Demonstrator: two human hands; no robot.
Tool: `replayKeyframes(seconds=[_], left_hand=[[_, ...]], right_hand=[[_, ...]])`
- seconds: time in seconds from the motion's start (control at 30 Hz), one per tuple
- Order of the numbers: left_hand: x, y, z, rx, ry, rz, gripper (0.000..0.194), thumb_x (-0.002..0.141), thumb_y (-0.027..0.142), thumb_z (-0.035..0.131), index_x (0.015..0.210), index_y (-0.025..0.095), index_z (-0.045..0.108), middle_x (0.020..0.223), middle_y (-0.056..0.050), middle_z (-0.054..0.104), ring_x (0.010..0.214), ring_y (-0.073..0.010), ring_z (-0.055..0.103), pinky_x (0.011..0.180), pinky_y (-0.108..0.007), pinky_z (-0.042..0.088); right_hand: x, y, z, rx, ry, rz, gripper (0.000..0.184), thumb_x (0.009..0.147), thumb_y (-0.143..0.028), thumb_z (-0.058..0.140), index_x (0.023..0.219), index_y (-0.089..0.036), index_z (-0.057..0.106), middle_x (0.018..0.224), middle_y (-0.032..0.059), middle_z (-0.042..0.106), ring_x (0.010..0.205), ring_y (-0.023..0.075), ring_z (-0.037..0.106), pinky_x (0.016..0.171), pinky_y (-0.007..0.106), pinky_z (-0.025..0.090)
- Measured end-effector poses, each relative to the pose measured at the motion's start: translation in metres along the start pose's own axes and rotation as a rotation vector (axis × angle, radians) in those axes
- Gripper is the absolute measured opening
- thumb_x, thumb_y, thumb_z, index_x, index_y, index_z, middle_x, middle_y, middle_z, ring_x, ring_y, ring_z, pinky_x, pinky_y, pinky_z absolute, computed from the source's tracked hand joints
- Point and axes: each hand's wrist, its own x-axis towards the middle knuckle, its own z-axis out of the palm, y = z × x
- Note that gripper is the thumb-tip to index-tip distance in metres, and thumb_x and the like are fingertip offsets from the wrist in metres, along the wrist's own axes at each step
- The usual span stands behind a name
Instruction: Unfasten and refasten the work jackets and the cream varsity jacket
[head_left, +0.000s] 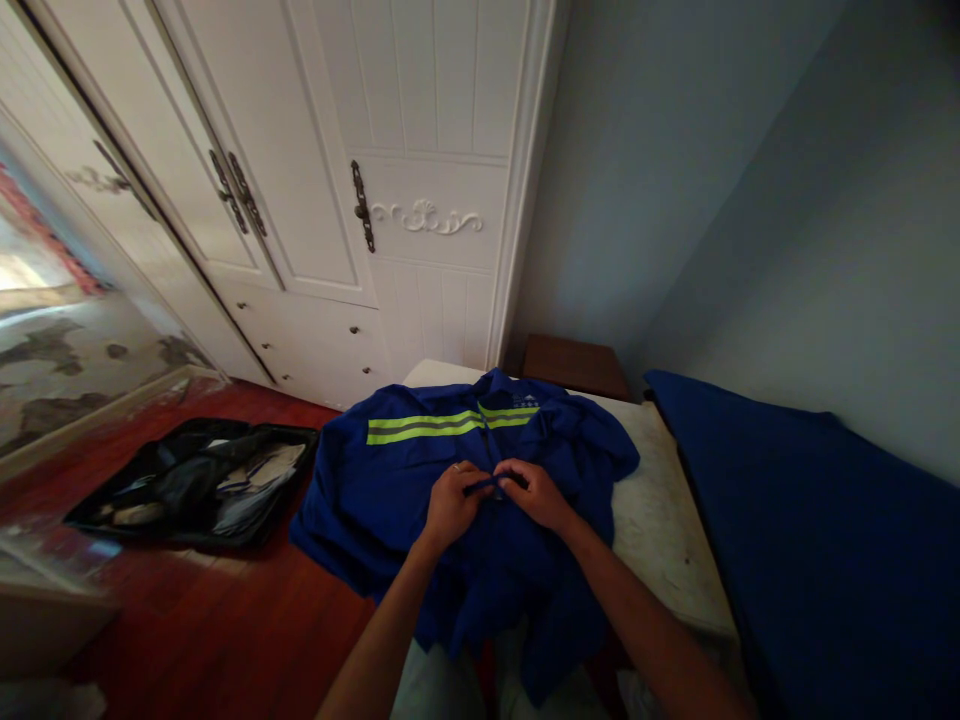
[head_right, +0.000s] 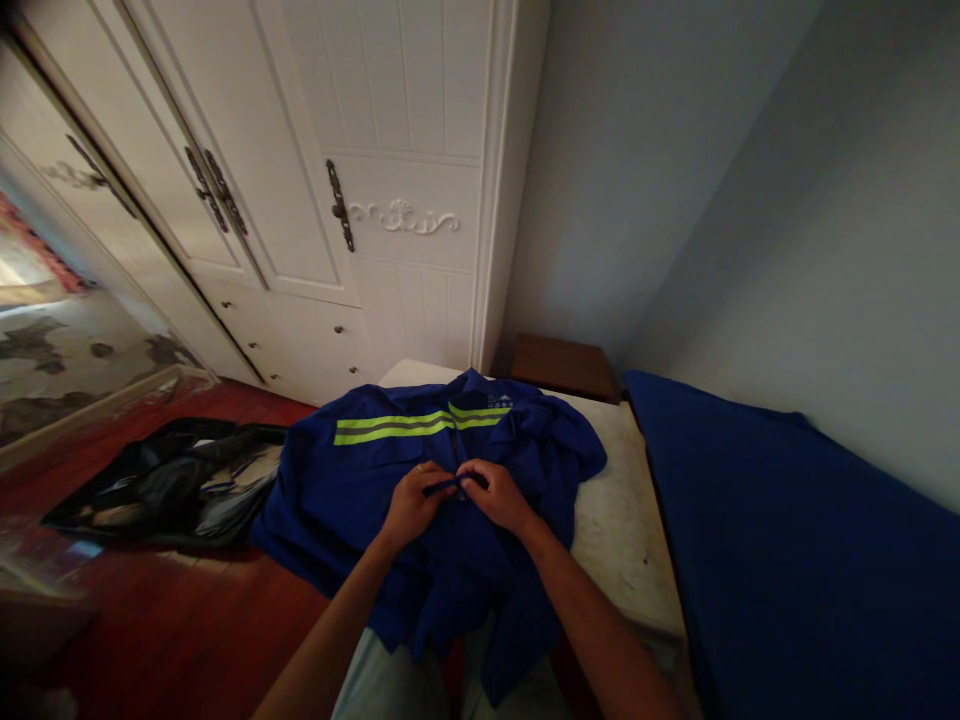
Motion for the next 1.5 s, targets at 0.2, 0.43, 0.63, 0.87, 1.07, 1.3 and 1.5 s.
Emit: replayKeyframes(seconds=[0.2, 0.43, 0.63, 0.87, 1.07, 1.3, 1.5], left_hand=[[0.001, 0.005, -0.011, -0.201, -0.051, -0.032, 0.010, 0.080, 0.022, 0.068, 0.080, 0.022, 0.077, 0.081, -0.003, 0.067, 0.080, -0.0180, 0.062, 0.078, -0.030, 0.048], [-0.004, 0.003, -0.019, -0.476, -0.018, -0.090, 0.015, 0.071, 0.034, 0.077, 0.077, 0.020, 0.078, 0.079, -0.005, 0.067, 0.078, -0.0189, 0.062, 0.077, -0.031, 0.050], [-0.010, -0.010, -0.027, -0.634, 0.204, -0.254, 0.035, 0.063, 0.048, 0.082, 0.079, 0.018, 0.074, 0.083, -0.005, 0.070, 0.074, -0.0184, 0.063, 0.069, -0.030, 0.052], [0.040, -0.018, -0.021, -0.574, 0.404, -0.271, 0.036, 0.068, 0.045, 0.077, 0.091, 0.016, 0.074, 0.088, -0.005, 0.074, 0.079, -0.0196, 0.066, 0.075, -0.031, 0.053], [0.100, -0.027, -0.007, -0.387, 0.461, -0.222, 0.023, 0.073, 0.033, 0.072, 0.087, 0.016, 0.075, 0.089, -0.007, 0.075, 0.085, -0.0222, 0.067, 0.085, -0.035, 0.051], [0.098, -0.022, -0.021, -0.190, 0.302, -0.139, 0.018, 0.074, 0.028, 0.071, 0.086, 0.015, 0.073, 0.082, -0.006, 0.072, 0.079, -0.0223, 0.066, 0.080, -0.035, 0.052], [0.033, 0.006, -0.048, 0.080, 0.319, 0.040, 0.029, 0.083, 0.028, 0.065, 0.111, 0.019, 0.068, 0.106, -0.009, 0.066, 0.096, -0.0242, 0.060, 0.092, -0.040, 0.048]], right_hand=[[0.002, -0.003, -0.002, 0.136, -0.068, 0.045, 0.019, 0.083, -0.030, 0.056, 0.093, -0.017, 0.066, 0.089, 0.0029, 0.070, 0.080, 0.0155, 0.062, 0.073, 0.026, 0.048], [0.003, 0.003, 0.002, 0.305, 0.134, 0.157, 0.016, 0.070, -0.031, 0.061, 0.078, -0.018, 0.064, 0.075, 0.0006, 0.065, 0.068, 0.0136, 0.056, 0.064, 0.023, 0.045], [0.013, 0.023, -0.014, 0.310, 0.419, 0.267, 0.022, 0.073, -0.032, 0.055, 0.088, -0.018, 0.061, 0.074, 0.0017, 0.063, 0.059, 0.0126, 0.052, 0.051, 0.022, 0.040], [0.043, 0.011, -0.038, 0.229, 0.533, 0.284, 0.042, 0.072, -0.034, 0.063, 0.109, -0.016, 0.058, 0.098, 0.0098, 0.067, 0.077, 0.0193, 0.065, 0.063, 0.030, 0.053], [0.031, -0.044, -0.022, -0.146, 0.477, -0.039, 0.042, 0.079, -0.021, 0.063, 0.120, -0.021, 0.057, 0.123, 0.0117, 0.059, 0.107, 0.0228, 0.060, 0.093, 0.038, 0.050], [-0.011, -0.046, 0.025, -0.651, -0.137, -0.126, 0.048, 0.086, -0.029, 0.069, 0.130, -0.014, 0.059, 0.116, 0.0145, 0.063, 0.109, 0.0284, 0.058, 0.098, 0.043, 0.047], [-0.020, -0.025, 0.017, -0.572, -0.029, -0.022, 0.036, 0.095, -0.040, 0.058, 0.117, -0.012, 0.067, 0.112, 0.0128, 0.065, 0.108, 0.0225, 0.059, 0.099, 0.034, 0.044]])
